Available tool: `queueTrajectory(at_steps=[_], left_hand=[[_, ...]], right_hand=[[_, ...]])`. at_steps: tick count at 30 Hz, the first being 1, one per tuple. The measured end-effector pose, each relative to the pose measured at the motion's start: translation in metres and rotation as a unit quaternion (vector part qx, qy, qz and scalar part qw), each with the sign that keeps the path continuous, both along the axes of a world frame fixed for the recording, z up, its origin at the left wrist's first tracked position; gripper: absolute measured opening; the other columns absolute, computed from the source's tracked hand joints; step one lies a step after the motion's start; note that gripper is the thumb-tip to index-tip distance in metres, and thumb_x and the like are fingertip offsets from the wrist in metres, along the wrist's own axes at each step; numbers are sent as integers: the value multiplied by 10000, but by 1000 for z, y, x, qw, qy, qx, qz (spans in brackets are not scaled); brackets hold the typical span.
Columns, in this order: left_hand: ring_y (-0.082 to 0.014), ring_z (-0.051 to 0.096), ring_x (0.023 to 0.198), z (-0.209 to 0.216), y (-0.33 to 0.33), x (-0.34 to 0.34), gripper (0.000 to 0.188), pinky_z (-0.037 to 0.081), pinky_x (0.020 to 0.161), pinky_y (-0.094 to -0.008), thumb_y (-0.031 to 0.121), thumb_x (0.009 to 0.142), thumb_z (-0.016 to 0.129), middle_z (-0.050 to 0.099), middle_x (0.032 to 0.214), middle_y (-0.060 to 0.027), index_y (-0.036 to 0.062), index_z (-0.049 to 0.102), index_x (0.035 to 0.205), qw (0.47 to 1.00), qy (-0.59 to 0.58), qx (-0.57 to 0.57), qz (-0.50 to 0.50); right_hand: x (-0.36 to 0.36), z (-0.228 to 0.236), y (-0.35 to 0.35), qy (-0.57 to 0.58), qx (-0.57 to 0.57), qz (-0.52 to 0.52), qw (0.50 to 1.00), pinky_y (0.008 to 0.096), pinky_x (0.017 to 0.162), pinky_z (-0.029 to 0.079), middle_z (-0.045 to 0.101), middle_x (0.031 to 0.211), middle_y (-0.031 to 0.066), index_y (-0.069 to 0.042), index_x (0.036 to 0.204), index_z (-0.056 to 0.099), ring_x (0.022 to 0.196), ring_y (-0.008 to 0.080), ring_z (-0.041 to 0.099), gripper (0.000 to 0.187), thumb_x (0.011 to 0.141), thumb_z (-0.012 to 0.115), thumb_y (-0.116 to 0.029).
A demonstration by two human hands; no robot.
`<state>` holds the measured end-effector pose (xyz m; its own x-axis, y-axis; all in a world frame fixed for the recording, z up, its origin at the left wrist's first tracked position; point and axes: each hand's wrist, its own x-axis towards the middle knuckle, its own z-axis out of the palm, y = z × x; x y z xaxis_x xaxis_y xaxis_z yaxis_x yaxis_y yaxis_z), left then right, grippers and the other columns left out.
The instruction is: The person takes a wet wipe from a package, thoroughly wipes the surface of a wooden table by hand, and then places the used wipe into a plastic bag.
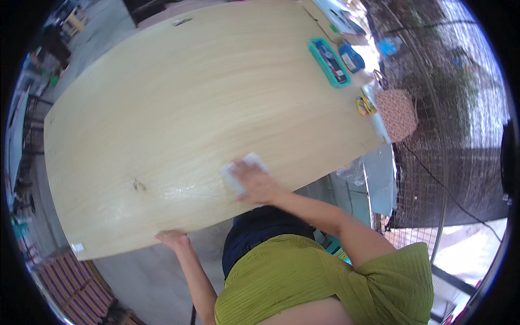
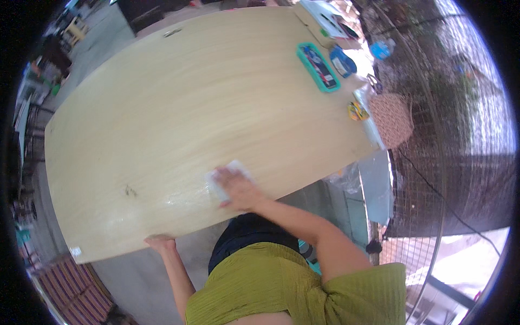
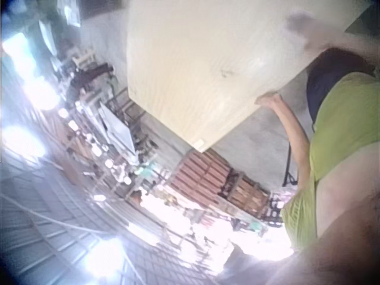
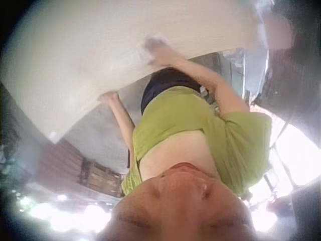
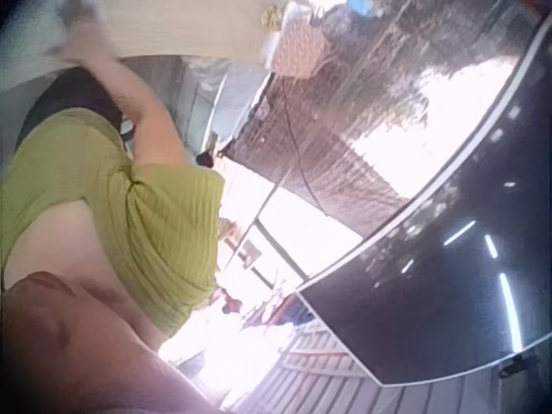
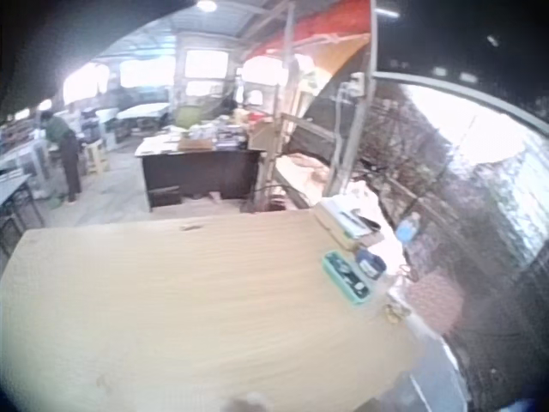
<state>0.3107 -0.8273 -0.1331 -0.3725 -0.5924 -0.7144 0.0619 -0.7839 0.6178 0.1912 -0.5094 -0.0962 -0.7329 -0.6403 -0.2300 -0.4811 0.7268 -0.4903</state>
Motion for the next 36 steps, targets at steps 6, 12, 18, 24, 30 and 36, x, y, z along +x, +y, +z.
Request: queueTrajectory(at_steps=[6, 12, 18, 24, 30, 36], left_hand=[[-322, 316, 1398, -1, 12, -25, 677, 266, 1147, -486, 536, 969, 263, 306, 1547, -101, 103, 333, 1485, 998, -57, -10, 22], [-361, 454, 1297, -6, 25, -37, 789, 305, 1120, -492, 635, 928, 332, 462, 1449, -148, 30, 424, 1425, 949, -266, -90, 143], [-396, 541, 1166, 21, 51, -63, 854, 417, 1032, -518, 656, 910, 377, 537, 1344, -200, -71, 460, 1349, 920, -338, -142, 139], [-415, 494, 1188, 8, 43, -54, 937, 397, 1036, -523, 697, 902, 356, 500, 1353, -239, -116, 409, 1364, 902, -370, -181, 131], [-404, 441, 1245, 27, 69, -64, 886, 356, 1060, -520, 648, 911, 408, 423, 1406, -248, -107, 375, 1374, 905, -364, -170, 143], [-401, 330, 1347, 24, 94, -72, 858, 271, 1122, -510, 576, 928, 479, 292, 1472, -288, -92, 272, 1426, 621, -630, -455, -103]], right_hand=[[-51, -13, 139, 127, 88, -136, 979, 491, 1183, 146, 201, 1574, 178, -35, 1516, 188, 1465, 347, 160, 949, 849, 570, -590], [-197, -26, 209, 194, 112, -185, 957, 487, 1187, 136, 188, 1577, 180, -14, 1510, 189, 1462, 364, 157, 923, 873, 555, -573], [-359, -27, 219, 216, 71, -228, 947, 486, 1187, 140, 164, 1583, 186, 4, 1504, 205, 1465, 371, 137, 905, 894, 508, -593], [-297, -34, 221, 212, 49, -194, 956, 494, 1192, 120, 208, 1559, 229, 60, 1472, 253, 1453, 380, 179, 911, 889, 500, -594], [-85, 6, 350, -25, 92, -153, 984, 496, 1189, 123, 186, 1570, 206, -17, 1510, 186, 1457, 379, 170, 965, 831, 627, -543], [-47, -21, 438, 99, 130, -315, 935, 516, 1177, 157, 156, 1571, 227, 1, 1507, 163, 1457, 402, 147, 991, 814, 651, -513]])
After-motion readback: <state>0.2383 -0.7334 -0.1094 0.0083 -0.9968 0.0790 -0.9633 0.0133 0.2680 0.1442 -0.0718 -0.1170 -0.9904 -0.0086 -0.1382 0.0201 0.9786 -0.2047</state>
